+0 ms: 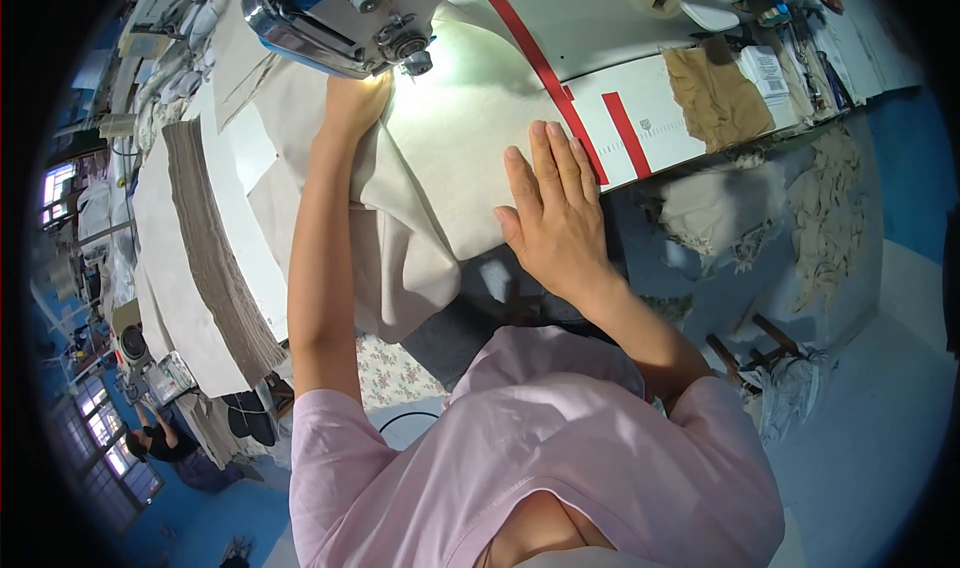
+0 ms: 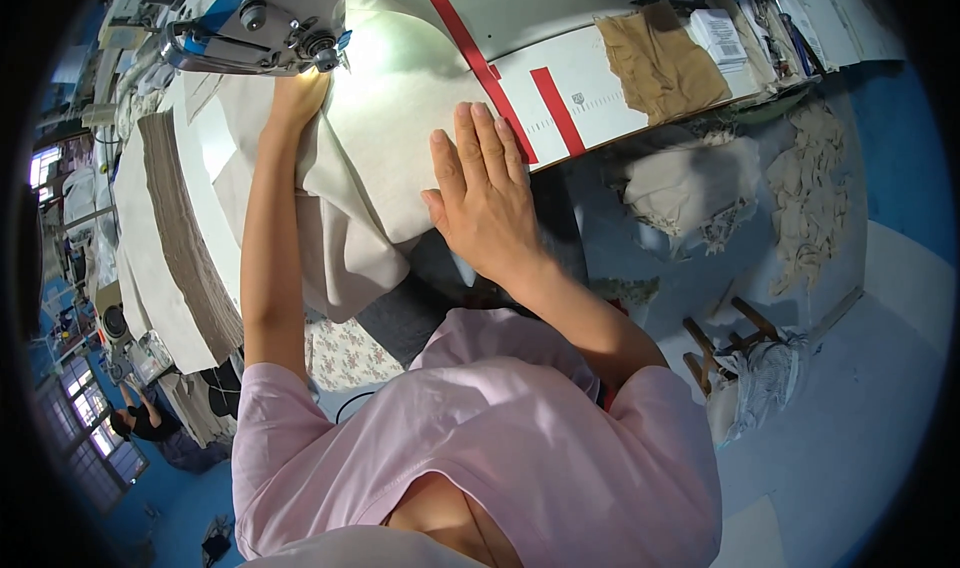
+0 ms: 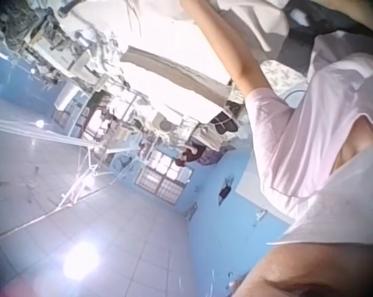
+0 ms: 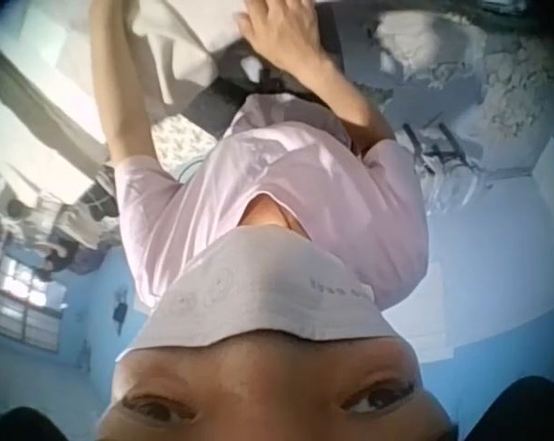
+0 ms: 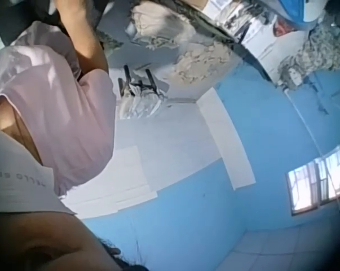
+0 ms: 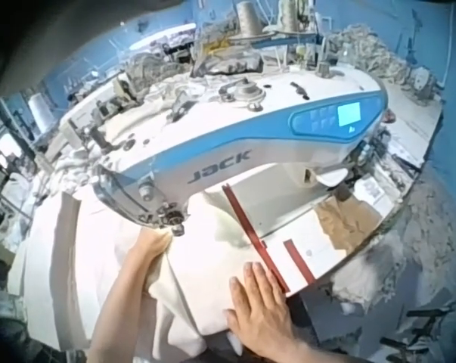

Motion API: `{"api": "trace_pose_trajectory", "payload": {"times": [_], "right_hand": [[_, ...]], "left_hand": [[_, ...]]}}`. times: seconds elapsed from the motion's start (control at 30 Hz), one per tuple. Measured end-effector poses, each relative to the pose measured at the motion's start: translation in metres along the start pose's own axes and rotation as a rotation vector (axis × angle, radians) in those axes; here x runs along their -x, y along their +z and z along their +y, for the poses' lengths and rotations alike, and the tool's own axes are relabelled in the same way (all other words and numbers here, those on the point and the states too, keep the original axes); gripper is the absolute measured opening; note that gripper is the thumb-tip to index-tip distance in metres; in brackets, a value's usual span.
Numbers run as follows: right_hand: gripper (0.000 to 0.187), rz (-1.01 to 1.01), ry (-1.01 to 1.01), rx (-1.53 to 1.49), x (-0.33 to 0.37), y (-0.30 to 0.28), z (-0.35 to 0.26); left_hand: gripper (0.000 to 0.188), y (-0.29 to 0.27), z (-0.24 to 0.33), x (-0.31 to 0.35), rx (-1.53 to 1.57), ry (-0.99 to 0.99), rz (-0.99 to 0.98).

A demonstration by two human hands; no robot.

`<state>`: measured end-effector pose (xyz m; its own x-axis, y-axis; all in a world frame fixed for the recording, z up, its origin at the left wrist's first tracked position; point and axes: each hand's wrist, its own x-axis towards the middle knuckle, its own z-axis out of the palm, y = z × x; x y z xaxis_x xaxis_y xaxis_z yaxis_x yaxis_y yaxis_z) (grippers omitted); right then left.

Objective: Operating an industrial sewing machine to stitch together pieces of light beige fabric.

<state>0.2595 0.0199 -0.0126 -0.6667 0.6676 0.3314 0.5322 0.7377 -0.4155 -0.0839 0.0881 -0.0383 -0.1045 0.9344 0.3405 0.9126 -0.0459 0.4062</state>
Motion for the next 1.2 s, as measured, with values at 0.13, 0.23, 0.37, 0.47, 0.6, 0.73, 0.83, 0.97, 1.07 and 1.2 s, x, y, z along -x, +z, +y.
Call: {"api": "trace_pose_trajectory", "payload": {"times": [0.13,0.23,0.37,0.47,0.6,0.73,0.83,0.97,1.07,1.2], "right_hand": [[0.069,-0.011,0.004,0.005,-0.001,0.001,-0.002],[0.069,-0.007,-0.004,0.007,-0.001,0.001,-0.001],[0.07,-0.011,-0.007,0.025,0.0,0.0,0.002],[0.067,0.013,-0.011,0.012,0.0,-0.003,0.002],[0.042,0.283,0.05,-0.192,-0.012,-0.036,0.029],[0.028,0.425,0.363,0.503,-0.007,-0.083,0.113],[0.024,0.473,0.317,0.617,0.0,-0.069,0.161],[0.026,0.406,0.4,0.36,-0.012,-0.097,0.168],[0.025,0.549,0.377,0.568,-0.024,-0.119,0.213],[0.036,0.341,0.412,0.828,-0.039,-0.118,0.237]], "left_hand": [[0.018,0.0,-0.005,0.001,0.024,0.006,-0.007],[0.019,0.001,-0.008,-0.002,0.008,0.055,-0.009],[0.025,0.003,-0.026,-0.017,-0.094,0.246,-0.005],[0.026,0.002,-0.061,-0.023,-0.11,0.293,0.041],[0.03,-0.015,-0.098,-0.03,-0.156,0.372,0.137],[0.032,-0.021,-0.025,-0.001,-0.335,0.021,-0.102],[0.033,-0.036,0.049,0.031,-0.434,0.043,-0.019],[0.033,-0.051,0.108,0.076,-0.419,-0.001,-0.061],[0.035,-0.051,0.141,0.097,-0.369,0.028,-0.047],[0.037,-0.048,0.141,0.123,-0.294,-0.051,-0.031]]}}
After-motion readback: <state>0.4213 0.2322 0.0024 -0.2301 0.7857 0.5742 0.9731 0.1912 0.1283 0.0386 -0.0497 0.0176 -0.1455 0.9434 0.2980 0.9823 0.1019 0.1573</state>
